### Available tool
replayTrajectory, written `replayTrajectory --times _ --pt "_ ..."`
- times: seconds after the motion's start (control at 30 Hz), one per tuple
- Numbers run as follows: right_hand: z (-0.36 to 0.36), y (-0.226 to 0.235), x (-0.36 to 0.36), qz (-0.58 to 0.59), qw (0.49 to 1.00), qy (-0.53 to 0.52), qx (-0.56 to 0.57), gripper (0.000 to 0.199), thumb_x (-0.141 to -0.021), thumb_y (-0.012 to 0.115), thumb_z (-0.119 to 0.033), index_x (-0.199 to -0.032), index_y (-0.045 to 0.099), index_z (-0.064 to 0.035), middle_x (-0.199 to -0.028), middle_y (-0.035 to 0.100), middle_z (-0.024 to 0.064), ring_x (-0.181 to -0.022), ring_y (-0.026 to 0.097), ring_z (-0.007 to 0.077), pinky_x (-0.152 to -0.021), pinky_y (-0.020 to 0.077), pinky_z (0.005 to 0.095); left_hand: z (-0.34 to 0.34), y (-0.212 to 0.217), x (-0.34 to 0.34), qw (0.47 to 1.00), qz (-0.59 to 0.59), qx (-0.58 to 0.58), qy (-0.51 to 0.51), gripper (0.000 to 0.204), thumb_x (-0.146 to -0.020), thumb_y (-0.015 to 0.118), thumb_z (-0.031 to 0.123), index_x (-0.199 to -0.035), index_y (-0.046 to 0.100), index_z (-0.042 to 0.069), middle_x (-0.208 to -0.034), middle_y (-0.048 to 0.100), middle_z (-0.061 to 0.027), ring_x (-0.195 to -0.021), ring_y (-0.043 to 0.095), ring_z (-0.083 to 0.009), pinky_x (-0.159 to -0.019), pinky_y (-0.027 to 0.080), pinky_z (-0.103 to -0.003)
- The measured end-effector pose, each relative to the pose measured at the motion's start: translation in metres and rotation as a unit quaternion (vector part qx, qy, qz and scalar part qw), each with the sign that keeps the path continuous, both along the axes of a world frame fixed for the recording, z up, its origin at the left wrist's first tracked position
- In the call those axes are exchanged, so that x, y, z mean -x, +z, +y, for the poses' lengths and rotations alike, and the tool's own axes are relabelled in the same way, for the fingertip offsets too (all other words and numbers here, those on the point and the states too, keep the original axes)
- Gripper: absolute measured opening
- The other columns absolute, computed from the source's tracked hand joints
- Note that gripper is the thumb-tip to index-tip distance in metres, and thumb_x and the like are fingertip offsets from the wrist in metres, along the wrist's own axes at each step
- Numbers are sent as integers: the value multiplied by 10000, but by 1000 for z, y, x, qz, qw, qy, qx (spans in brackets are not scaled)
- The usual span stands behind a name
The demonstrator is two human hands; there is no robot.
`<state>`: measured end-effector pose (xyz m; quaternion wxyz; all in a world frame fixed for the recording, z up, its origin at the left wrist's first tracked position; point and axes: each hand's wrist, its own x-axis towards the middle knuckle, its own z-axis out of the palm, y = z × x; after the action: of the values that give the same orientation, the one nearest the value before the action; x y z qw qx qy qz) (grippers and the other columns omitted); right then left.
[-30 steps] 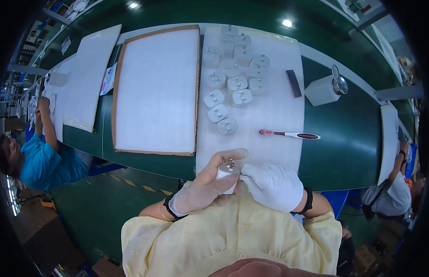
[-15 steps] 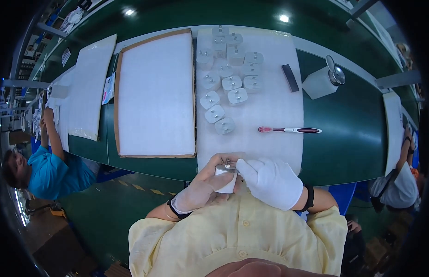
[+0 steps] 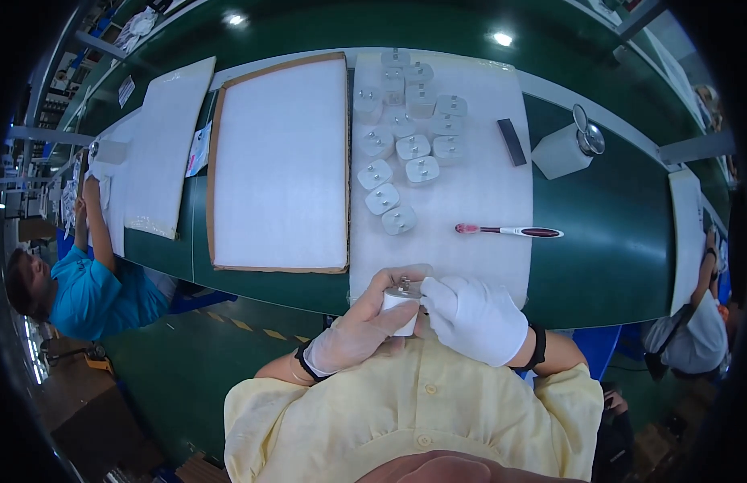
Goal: Inspecting and wiping down white plastic electronic housing components at an assembly station.
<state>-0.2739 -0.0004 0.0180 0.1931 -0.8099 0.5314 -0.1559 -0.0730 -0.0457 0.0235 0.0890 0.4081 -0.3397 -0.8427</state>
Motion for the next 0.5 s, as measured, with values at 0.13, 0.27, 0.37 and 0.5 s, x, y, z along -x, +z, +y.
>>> replayTrajectory --times 0.13,0.27,0.37,0.5 --pt "-3 9 -3 -3 999 4 40 300 -752 666 -165 -1022 549 -108 -724 546 50 -636 594 238 -499 473 380 1 -2 -1 1000 9 4 -6 388 -1000 489 143 -1365 360 161 -1053 510 -2 -802 493 -43 -593 454 -199" --pt "-4 10 -2 19 999 15 34 234 -761 654 -167 -956 547 -94 -678 533 56 -621 593 237 -484 478 383 1 0 -1 1000 -3 -5 -9 397 -996 491 124 -1369 356 154 -1060 501 -3 -769 484 -45 -587 451 -196" --pt "-4 11 -3 24 999 21 15 230 -761 650 -161 -951 541 -92 -675 534 59 -619 593 240 -484 479 389 2 -2 -1 1000 7 16 -13 400 -995 493 122 -1369 353 145 -1062 501 -6 -758 486 -48 -586 450 -197" --pt "-3 10 -3 16 1000 22 4 232 -762 649 -163 -950 536 -91 -673 537 62 -618 592 239 -483 479 391 3 -2 1 999 20 31 -6 406 -994 494 119 -1372 347 131 -1051 507 -12 -750 491 -52 -583 448 -200"
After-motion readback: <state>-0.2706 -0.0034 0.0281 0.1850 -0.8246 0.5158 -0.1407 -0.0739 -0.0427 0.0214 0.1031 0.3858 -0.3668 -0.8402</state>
